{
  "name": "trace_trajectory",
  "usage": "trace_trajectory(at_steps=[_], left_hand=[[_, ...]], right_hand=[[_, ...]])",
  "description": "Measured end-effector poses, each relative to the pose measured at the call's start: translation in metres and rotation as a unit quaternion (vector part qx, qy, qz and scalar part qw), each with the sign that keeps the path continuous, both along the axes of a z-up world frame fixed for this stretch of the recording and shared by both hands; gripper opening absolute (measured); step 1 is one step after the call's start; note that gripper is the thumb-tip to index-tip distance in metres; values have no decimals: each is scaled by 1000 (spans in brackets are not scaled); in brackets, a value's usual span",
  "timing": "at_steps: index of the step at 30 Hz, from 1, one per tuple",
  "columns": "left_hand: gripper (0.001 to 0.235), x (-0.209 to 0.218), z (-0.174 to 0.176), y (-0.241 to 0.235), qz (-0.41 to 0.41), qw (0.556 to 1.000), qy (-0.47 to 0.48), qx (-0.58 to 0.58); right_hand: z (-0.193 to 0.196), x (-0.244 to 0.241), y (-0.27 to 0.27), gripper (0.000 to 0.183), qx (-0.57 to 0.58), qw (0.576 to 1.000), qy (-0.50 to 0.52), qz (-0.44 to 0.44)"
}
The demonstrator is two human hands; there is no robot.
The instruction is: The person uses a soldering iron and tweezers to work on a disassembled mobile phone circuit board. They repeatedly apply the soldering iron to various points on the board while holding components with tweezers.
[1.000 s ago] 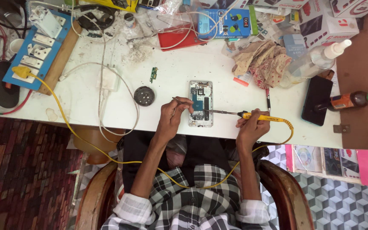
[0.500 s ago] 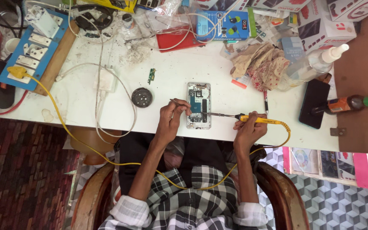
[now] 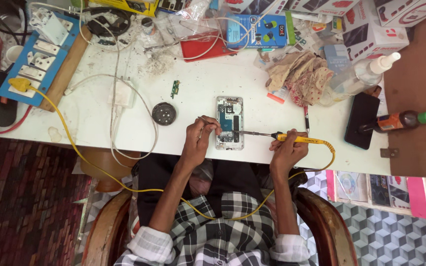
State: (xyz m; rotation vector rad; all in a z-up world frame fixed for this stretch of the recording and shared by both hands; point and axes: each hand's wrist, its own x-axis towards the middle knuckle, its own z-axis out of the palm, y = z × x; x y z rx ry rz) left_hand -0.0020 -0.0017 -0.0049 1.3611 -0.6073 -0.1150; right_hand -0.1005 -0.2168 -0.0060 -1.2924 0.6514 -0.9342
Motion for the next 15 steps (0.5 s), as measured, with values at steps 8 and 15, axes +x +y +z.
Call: trace_trajectory(at_steps=[8,15], left_hand=[[30,-2,-3,0,-5,999,27,-24],[28,-1,0,2,8,1000,14,-16]], right_hand=[[3,0,-5,22,57,998,-12,-4],[6,0,1,21,33,999,26,1]])
